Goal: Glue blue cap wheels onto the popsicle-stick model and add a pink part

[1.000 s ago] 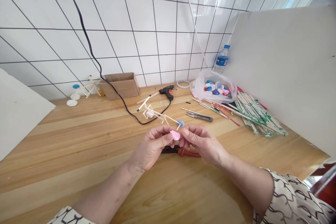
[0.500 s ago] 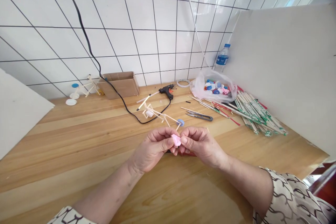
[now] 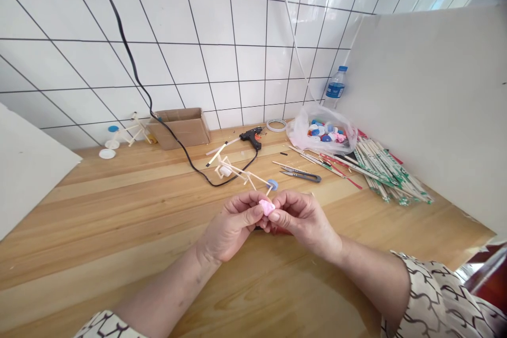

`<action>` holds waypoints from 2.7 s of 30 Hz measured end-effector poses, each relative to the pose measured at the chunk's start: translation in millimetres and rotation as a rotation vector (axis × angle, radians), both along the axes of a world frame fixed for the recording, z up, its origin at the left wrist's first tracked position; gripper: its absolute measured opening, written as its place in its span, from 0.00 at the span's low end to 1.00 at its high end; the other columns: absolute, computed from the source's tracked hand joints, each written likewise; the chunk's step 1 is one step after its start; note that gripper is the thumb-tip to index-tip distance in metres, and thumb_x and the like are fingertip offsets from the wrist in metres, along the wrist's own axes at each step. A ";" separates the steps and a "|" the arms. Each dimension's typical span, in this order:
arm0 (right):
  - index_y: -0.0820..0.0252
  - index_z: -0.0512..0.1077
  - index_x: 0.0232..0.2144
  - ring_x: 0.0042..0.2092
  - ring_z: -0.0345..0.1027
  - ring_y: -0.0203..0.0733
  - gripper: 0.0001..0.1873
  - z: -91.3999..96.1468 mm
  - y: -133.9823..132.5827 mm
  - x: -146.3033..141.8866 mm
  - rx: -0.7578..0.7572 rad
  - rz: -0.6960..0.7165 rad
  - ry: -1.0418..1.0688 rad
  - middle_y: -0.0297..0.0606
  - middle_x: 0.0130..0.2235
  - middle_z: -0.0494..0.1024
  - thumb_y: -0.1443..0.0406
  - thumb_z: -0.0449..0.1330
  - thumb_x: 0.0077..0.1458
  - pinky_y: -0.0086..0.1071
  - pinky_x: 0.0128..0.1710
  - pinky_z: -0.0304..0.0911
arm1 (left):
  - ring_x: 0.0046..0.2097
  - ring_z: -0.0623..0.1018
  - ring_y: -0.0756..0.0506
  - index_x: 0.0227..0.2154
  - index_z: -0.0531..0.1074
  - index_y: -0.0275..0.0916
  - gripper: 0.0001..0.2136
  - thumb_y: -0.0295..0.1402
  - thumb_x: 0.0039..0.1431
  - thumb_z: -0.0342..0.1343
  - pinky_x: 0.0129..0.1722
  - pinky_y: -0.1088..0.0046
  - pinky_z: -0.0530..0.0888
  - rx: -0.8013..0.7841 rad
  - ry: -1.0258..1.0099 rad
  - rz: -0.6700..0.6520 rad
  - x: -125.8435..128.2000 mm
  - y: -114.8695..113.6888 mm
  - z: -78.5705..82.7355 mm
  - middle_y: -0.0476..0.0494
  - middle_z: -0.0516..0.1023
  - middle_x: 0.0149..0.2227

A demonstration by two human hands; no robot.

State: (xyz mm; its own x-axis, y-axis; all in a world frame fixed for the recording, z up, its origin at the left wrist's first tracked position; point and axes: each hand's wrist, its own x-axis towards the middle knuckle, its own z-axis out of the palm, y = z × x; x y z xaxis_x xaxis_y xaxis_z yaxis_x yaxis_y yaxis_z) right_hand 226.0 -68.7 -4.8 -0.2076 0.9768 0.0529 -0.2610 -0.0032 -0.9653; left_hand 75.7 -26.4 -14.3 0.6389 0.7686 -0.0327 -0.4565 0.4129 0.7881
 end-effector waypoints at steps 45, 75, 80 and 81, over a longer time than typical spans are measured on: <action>0.65 0.69 0.22 0.26 0.70 0.35 0.15 -5.3 8.8 7.7 -0.086 0.258 0.155 0.32 0.18 0.70 0.58 0.64 0.48 0.25 0.24 0.59 | 0.27 0.78 0.47 0.27 0.76 0.35 0.07 0.32 0.46 0.65 0.26 0.76 0.72 0.062 -0.028 -0.198 -5.7 4.5 -4.1 0.48 0.76 0.19; 0.65 0.70 0.24 0.25 0.65 0.31 0.16 2.0 6.6 9.0 -0.073 0.233 0.073 0.33 0.22 0.72 0.56 0.63 0.50 0.23 0.23 0.55 | 0.27 0.78 0.48 0.26 0.77 0.35 0.07 0.32 0.45 0.66 0.27 0.76 0.70 0.124 0.045 -0.150 -8.2 7.2 5.0 0.46 0.78 0.22; 0.64 0.70 0.25 0.24 0.63 0.29 0.15 0.4 8.1 10.9 -0.157 0.207 0.095 0.34 0.24 0.73 0.56 0.62 0.50 0.23 0.23 0.53 | 0.25 0.74 0.51 0.30 0.77 0.35 0.08 0.30 0.45 0.66 0.29 0.74 0.71 0.121 0.079 -0.057 -7.3 9.0 4.5 0.47 0.77 0.23; 0.64 0.70 0.24 0.24 0.63 0.29 0.15 0.3 8.4 11.0 -0.162 0.190 0.091 0.33 0.23 0.72 0.56 0.62 0.50 0.23 0.23 0.53 | 0.26 0.74 0.50 0.30 0.77 0.35 0.08 0.29 0.45 0.66 0.30 0.74 0.71 0.122 0.086 -0.040 -7.4 9.3 4.2 0.47 0.77 0.23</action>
